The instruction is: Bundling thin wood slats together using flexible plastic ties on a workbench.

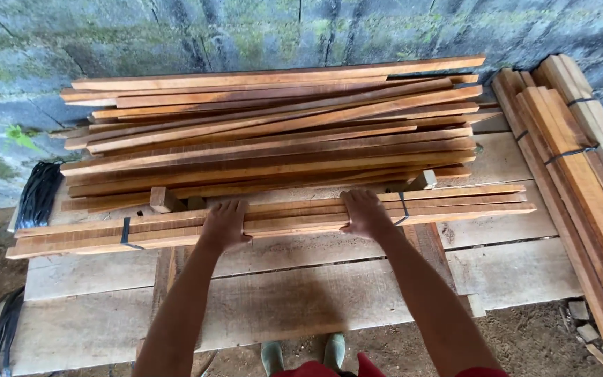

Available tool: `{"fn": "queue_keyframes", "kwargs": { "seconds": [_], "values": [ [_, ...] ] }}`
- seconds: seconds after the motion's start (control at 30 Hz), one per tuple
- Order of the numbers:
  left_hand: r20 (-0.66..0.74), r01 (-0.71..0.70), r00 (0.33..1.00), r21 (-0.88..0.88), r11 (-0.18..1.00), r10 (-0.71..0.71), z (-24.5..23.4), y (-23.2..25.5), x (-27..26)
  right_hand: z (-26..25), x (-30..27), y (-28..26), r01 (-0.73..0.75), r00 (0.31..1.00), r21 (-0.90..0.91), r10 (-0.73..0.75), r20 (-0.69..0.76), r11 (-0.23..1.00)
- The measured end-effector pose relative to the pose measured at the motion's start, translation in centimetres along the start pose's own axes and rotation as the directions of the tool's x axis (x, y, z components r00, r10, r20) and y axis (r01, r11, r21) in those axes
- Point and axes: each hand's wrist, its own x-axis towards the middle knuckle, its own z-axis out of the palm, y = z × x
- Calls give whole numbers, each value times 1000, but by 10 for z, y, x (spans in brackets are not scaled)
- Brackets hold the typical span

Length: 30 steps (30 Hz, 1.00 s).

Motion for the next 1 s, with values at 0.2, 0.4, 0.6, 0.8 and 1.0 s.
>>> {"fn": "queue_keyframes", "kwargs": {
  "seconds": [0.2,0.4,0.6,0.8,1.0],
  "values": [
    [46,-29,999,20,999,29,21,-7,12,10,6,4,40,993,-97,-50,-105,995],
    [51,-3,999,84,996,-1,30,-2,13,4,6,-4,-36,999,-75,38,28,997],
    [99,-28,995,93,995,18,1,20,-22,-11,-25,-23,-2,999,-78,7,54,997],
    [231,-26,973,12,1000,23,-19,56,-76,-12,-74,-44,15,983,-18,-11,182,1000],
    [374,11,927,-98,995,26,-23,50,-71,-48,-66,-50,-98,916,156,28,400,983]
  ]
}}
